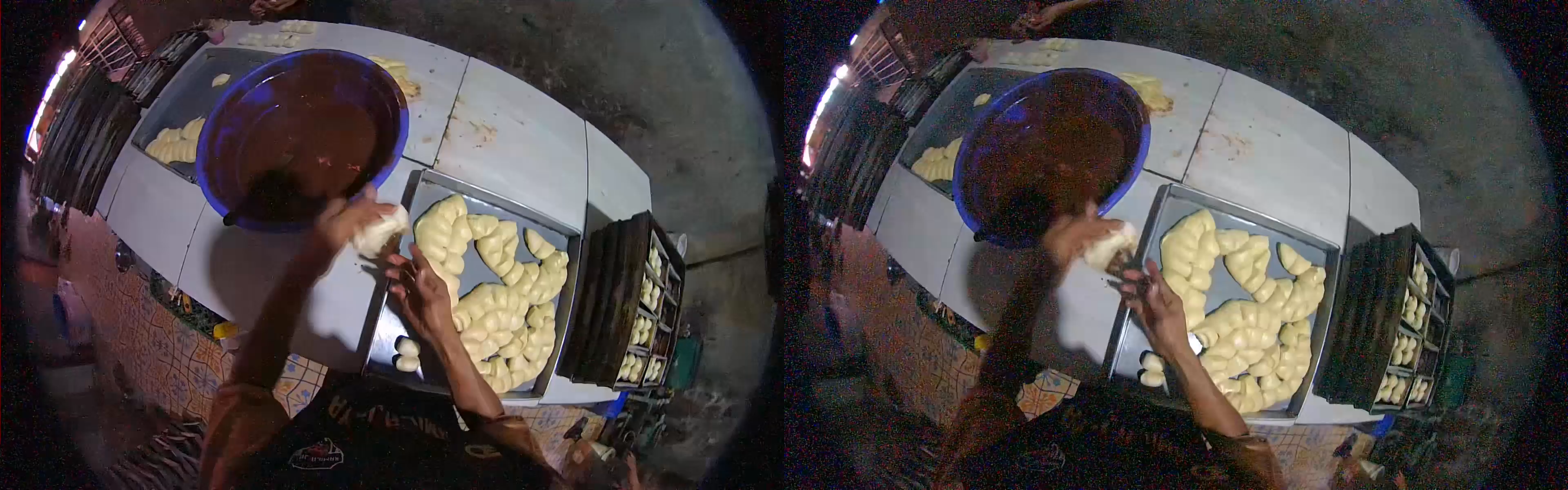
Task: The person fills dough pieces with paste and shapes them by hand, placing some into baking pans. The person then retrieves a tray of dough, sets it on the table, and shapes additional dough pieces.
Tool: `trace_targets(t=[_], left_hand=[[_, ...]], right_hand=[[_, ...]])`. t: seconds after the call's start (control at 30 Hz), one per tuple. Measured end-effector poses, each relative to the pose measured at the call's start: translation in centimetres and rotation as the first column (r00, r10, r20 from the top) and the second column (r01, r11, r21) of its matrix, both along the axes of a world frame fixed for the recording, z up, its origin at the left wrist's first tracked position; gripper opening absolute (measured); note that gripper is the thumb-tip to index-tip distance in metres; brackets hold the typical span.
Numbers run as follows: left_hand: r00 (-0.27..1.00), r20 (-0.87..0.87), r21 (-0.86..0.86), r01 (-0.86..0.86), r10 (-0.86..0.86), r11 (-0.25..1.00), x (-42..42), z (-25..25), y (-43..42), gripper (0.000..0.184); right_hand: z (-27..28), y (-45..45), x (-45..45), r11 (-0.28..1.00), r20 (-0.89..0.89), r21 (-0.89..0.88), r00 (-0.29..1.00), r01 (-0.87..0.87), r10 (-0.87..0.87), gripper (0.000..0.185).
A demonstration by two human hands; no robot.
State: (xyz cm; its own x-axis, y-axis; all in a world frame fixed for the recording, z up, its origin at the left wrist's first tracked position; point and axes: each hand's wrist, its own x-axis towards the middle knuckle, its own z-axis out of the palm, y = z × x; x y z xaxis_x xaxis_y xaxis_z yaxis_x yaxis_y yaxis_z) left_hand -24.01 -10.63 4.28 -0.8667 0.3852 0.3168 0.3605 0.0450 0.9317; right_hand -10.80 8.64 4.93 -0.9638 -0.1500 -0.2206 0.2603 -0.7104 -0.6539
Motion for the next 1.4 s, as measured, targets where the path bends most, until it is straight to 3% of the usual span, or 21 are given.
trace_targets(t=[0.03,0.1,0.17,0.2,0.3,0.37,0.43,0.47,0.5,0.6,0.63,0.7,0.77,0.87,0.97,1.03,1.1,1.23,1.3,1.37,1.4], left_hand=[[0.892,0.444,0.151,0.014,-0.081,0.988,3.7,2.9,1.6,0.033],[0.665,0.706,0.426,-0.126,-0.242,0.896,7.8,7.2,4.1,0.036],[0.805,0.583,0.135,-0.226,0.107,0.965,10.1,5.9,5.3,0.039],[0.864,0.484,0.17,-0.253,0.143,0.953,10.9,5.4,5.9,0.041],[0.806,0.471,0.029,-0.419,0.357,0.908,13.4,3.5,7.6,0.033],[0.783,0.515,-0.017,-0.399,0.35,0.917,14.2,2.6,7.3,0.026],[0.869,0.365,0.028,-0.368,0.333,0.929,15.1,2.1,7.3,0.022],[0.887,0.325,0.025,-0.354,0.327,0.935,15.4,2.3,7.5,0.019],[0.893,0.324,0.021,-0.337,0.312,0.941,15.6,2.2,7.6,0.019],[0.658,0.741,0.425,-0.302,-0.136,0.853,15.5,1.4,6.9,0.025],[0.657,0.741,0.423,-0.294,-0.141,0.857,15.8,1.3,6.6,0.025],[0.403,0.788,0.602,-0.341,-0.466,0.722,16.3,3.6,6.3,0.037],[0.324,0.778,0.626,-0.338,-0.538,0.703,17.8,6.5,6.3,0.045],[0.739,0.638,0.3,0.023,-0.219,0.954,19.8,6.5,6.9,0.041],[0.827,0.526,0.253,0.069,-0.197,0.965,20.5,4.2,7.5,0.033],[0.834,0.519,0.311,0.022,-0.189,0.95,21.0,4.1,8.2,0.019],[0.97,0.243,0.087,-0.015,-0.007,0.996,21.3,3.7,8.8,0.012],[0.955,0.295,0.016,-0.02,0.015,1.0,22.1,2.3,9.1,0.012],[0.968,0.245,-0.03,0.061,-0.052,0.998,22.6,2.0,9.4,0.015],[0.874,0.485,0.181,-0.086,-0.013,0.98,23.8,2.5,10.3,0.022],[0.923,0.383,0.091,0.014,-0.048,0.996,23.8,1.6,10.0,0.027]], right_hand=[[0.6,-0.3,-0.3,0.992,0.083,-0.122,0.996,0.03,-0.02,0.043],[-0.1,0.0,-0.4,0.996,0.125,-0.071,0.991,0.048,-0.039,0.028],[-0.3,0.5,0.0,0.985,0.163,0.083,0.973,0.149,-0.161,0.021],[0.7,0.1,0.6,0.96,0.099,0.223,0.975,0.171,-0.197,0.021],[1.0,0.1,2.2,0.804,-0.202,0.557,0.973,0.208,-0.113,0.022],[2.3,1.7,3.4,0.826,0.032,0.557,0.992,0.087,-0.126,0.018],[3.4,1.6,3.6,0.691,-0.256,0.623,0.93,0.367,-0.263,0.014],[3.2,2.6,3.8,0.493,-0.287,0.818,0.953,0.297,-0.097,0.015],[3.4,2.9,4.7,0.499,-0.314,0.827,0.949,0.257,0.032,0.018],[2.8,4.5,6.6,0.434,-0.507,0.836,0.774,0.335,0.379,0.024],[2.7,4.8,7.2,0.432,-0.508,0.835,0.777,0.339,0.371,0.024],[3.8,5.3,8.0,0.265,-0.518,0.855,0.739,0.445,0.43,0.032],[1.8,6.4,8.9,0.304,-0.548,0.83,0.785,0.467,0.289,0.031],[2.5,6.7,8.7,0.468,-0.515,0.772,0.855,0.43,0.064,0.013],[2.3,7.2,9.1,0.683,-0.382,0.675,0.924,0.278,0.002,0.009],[2.1,6.6,9.6,0.667,-0.359,0.62,0.906,0.412,-0.226,0.008],[2.0,6.4,10.7,0.677,-0.38,0.622,0.907,0.395,-0.181,0.011],[4.9,4.9,13.0,0.293,-0.543,0.82,0.83,0.491,0.13,0.02],[2.5,5.7,13.9,0.345,-0.544,0.804,0.833,0.484,0.099,0.019],[1.6,5.9,14.8,0.394,-0.579,0.758,0.814,0.52,0.039,0.022],[2.0,5.6,15.4,0.469,-0.417,0.788,0.906,0.399,-0.072,0.024]])
